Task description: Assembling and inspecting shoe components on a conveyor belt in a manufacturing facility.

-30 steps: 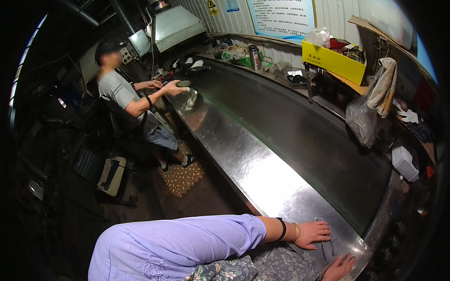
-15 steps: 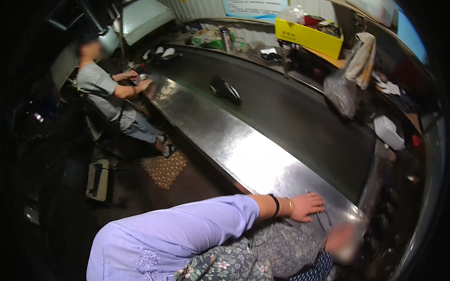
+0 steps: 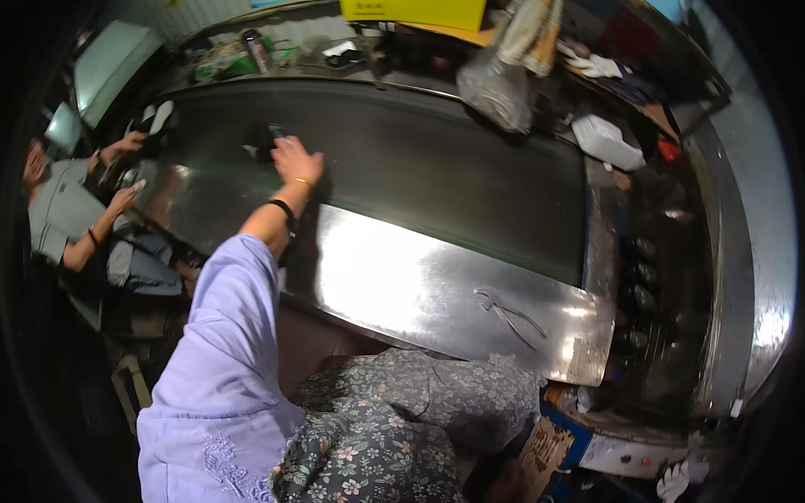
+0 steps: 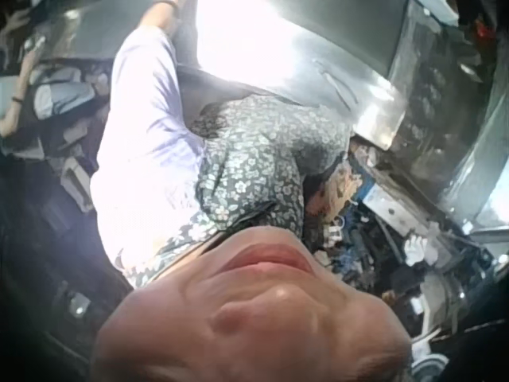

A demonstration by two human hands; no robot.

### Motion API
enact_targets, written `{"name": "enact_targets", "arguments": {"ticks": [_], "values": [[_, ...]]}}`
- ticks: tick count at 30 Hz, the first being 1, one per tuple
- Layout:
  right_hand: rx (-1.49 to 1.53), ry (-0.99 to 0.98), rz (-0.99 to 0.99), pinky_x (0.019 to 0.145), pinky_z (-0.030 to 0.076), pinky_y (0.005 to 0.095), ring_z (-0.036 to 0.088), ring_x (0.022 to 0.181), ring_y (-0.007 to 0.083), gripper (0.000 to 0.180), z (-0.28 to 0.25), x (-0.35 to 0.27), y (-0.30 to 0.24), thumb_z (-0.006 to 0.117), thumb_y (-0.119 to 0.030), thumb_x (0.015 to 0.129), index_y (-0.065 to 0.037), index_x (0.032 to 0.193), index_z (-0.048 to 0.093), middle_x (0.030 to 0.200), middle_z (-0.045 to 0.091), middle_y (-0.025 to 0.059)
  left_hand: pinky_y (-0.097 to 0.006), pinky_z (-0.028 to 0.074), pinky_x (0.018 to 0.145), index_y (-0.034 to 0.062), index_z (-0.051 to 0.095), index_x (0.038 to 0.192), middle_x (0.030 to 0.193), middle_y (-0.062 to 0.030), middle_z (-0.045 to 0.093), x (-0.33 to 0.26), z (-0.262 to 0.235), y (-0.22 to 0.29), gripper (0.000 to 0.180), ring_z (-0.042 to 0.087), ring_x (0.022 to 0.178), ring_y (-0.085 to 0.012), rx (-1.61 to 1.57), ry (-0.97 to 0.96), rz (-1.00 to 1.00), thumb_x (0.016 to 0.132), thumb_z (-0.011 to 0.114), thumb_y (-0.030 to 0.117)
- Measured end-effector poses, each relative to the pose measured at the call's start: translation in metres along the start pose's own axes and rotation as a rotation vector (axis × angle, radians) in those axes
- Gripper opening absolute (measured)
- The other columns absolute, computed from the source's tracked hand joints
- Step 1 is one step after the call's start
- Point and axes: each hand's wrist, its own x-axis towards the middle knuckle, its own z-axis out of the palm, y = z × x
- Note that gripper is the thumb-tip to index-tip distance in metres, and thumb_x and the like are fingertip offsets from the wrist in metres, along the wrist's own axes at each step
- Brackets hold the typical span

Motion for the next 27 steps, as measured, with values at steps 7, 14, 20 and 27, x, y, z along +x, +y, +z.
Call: {"name": "enact_targets", "arguments": {"ticks": [7,14,20,27], "values": [[-0.036,-0.256,0.081,0.091,0.045,0.0526,0.056,0.109,0.0427,0.041,0.063,-0.091,0.112,0.053,-0.033,0.097,-0.004,0.125,0.059,0.122,0.059,0.0232,-0.049,0.029,0.113,-0.0176,0.005,0.143,0.15,-0.0351,0.018,0.105,0.116,-0.054,0.122,0.021,0.14,-0.0504,-0.192,-0.37,-0.437,0.075,0.071,0.058],[-0.148,-0.252,0.16,0.087,0.049,0.0436,0.061,0.101,0.0341,0.035,0.053,-0.128,0.027,0.052,-0.031,0.097,-0.003,0.115,0.064,0.112,0.064,0.0176,-0.042,0.034,0.105,-0.0107,0.02,0.134,0.133,-0.0283,0.036,0.12,0.206,-0.056,0.091,0.041,0.121,-0.0381,-0.603,-0.163,-0.697,0.076,0.07,0.039],[-0.071,-0.058,0.187,0.083,0.052,0.0358,0.066,0.095,0.0268,0.032,0.071,-0.145,0.006,0.052,-0.028,0.096,-0.003,0.107,0.068,0.104,0.068,0.0128,-0.035,0.049,0.088,-0.0058,0.058,0.117,0.111,-0.0155,0.064,0.121,0.188,-0.086,0.051,0.062,0.095,-0.0243,-1.158,-0.538,-0.681,0.08,0.066,0.027],[-0.095,0.62,0.186,0.085,0.051,0.036,0.066,0.099,0.0251,0.03,0.071,-0.089,0.002,0.053,-0.025,0.097,-0.003,0.113,0.066,0.111,0.067,0.0158,-0.037,0.054,0.07,0.0039,0.066,0.096,0.085,-0.0083,0.066,0.025,0.075,-0.109,0.016,0.064,0.07,-0.0225,-1.347,-1.232,-0.465,0.081,0.064,0.009]]}}
